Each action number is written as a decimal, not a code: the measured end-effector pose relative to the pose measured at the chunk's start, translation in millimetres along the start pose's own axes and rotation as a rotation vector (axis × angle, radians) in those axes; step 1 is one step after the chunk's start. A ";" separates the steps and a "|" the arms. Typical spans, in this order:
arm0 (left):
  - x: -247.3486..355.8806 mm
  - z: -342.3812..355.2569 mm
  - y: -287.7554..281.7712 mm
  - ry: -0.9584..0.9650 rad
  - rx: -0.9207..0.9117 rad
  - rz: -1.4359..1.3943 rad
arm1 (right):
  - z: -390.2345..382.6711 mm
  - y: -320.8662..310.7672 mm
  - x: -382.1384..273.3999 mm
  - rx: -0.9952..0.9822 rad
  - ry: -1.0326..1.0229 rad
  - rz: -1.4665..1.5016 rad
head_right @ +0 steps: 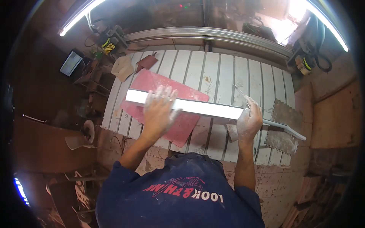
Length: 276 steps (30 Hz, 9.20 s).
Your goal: The person sands the perimeter and flat surfaces of a white guitar body using a sanding block. They turn the guitar body over multiple times to sand different edges and apply the block in repeated strokes to smooth the finish.
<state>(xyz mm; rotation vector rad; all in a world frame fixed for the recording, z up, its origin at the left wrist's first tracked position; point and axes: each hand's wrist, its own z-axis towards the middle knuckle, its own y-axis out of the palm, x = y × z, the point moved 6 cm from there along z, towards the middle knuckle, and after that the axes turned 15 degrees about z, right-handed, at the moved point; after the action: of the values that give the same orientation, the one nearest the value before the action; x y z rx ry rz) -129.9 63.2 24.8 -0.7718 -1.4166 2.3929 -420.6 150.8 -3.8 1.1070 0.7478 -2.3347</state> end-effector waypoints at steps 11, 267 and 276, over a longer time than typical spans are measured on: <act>-159.7 -73.9 108.7 -0.801 0.357 -0.711 | 1.5 5.5 0.0 0.030 0.005 -0.018; -148.3 20.9 58.8 0.097 0.297 -0.907 | -71.3 118.5 -76.5 0.030 -0.112 -0.707; -148.9 21.3 50.5 0.096 0.280 -0.908 | -59.9 73.5 -67.4 0.151 -0.083 -0.956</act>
<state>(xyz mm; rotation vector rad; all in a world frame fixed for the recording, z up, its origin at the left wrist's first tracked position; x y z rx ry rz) -16.3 -47.1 35.6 -0.1038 -1.0301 1.7371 -304.5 144.5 -2.1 0.7752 1.2878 -3.2305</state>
